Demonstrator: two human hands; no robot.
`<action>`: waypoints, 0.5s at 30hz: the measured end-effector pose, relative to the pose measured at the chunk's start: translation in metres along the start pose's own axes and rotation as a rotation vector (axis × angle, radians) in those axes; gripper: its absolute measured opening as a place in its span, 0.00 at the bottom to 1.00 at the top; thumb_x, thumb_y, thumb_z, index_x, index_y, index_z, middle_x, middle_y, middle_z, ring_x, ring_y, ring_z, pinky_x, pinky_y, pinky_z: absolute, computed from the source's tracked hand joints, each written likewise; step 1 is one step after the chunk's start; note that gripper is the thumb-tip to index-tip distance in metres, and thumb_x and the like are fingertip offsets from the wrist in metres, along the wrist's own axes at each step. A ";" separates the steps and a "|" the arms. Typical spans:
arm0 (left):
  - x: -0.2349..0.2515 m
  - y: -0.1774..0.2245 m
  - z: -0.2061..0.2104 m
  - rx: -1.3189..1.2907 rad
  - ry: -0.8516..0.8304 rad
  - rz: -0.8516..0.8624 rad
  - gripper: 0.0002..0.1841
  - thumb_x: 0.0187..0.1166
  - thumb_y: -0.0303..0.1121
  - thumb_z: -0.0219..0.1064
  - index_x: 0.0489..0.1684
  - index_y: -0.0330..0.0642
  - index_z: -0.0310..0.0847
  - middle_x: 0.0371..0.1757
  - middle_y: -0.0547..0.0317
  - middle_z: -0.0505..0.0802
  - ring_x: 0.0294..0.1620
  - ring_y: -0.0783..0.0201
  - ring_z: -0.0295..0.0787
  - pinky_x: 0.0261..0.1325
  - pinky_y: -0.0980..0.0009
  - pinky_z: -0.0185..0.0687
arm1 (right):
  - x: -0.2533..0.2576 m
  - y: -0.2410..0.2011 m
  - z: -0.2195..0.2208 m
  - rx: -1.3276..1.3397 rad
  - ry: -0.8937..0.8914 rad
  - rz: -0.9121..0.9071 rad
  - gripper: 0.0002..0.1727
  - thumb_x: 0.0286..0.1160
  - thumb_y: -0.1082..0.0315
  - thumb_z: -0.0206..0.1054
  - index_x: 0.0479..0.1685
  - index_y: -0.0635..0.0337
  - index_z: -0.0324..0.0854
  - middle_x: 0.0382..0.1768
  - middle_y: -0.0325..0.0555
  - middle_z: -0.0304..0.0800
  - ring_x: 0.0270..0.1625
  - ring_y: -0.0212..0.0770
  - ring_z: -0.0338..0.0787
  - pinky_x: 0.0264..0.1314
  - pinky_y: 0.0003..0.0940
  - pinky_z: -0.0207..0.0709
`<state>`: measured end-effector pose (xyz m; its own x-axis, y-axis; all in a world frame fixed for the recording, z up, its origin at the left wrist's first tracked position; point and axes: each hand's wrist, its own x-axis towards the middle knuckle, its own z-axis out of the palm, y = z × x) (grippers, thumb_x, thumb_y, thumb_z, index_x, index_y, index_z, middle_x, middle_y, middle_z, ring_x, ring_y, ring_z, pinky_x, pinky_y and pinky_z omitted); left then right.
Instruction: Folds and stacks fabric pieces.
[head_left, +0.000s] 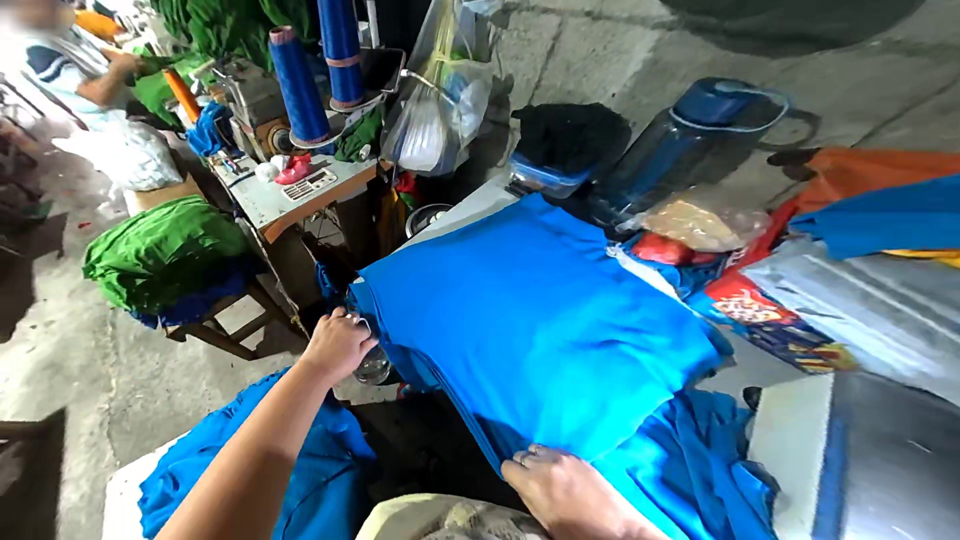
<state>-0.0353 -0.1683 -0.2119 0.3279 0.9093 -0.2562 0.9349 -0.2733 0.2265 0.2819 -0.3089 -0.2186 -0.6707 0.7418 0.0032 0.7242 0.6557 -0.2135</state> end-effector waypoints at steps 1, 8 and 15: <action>-0.010 -0.004 0.005 0.004 -0.080 -0.072 0.19 0.89 0.45 0.60 0.51 0.39 0.92 0.61 0.43 0.90 0.74 0.40 0.77 0.74 0.41 0.70 | -0.001 0.001 0.005 -0.017 0.024 -0.004 0.04 0.62 0.80 0.70 0.24 0.63 0.86 0.24 0.54 0.90 0.33 0.55 0.95 0.31 0.49 0.87; -0.050 0.079 0.067 -0.900 -0.047 -0.232 0.24 0.92 0.45 0.53 0.61 0.29 0.83 0.51 0.40 0.92 0.54 0.51 0.90 0.64 0.53 0.83 | -0.007 0.005 0.014 -0.066 0.243 -0.014 0.06 0.62 0.74 0.66 0.21 0.61 0.85 0.21 0.50 0.88 0.28 0.51 0.94 0.26 0.44 0.86; -0.058 0.173 0.079 -1.933 -0.368 -0.442 0.24 0.93 0.48 0.51 0.66 0.33 0.73 0.43 0.50 0.92 0.42 0.59 0.93 0.50 0.63 0.90 | -0.009 -0.005 0.014 -0.101 0.288 -0.021 0.05 0.61 0.79 0.67 0.23 0.62 0.84 0.22 0.50 0.87 0.28 0.51 0.92 0.26 0.45 0.85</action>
<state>0.1183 -0.2934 -0.2325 0.4022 0.6428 -0.6520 -0.3213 0.7659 0.5569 0.2819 -0.3211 -0.2311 -0.6232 0.7278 0.2864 0.7326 0.6714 -0.1121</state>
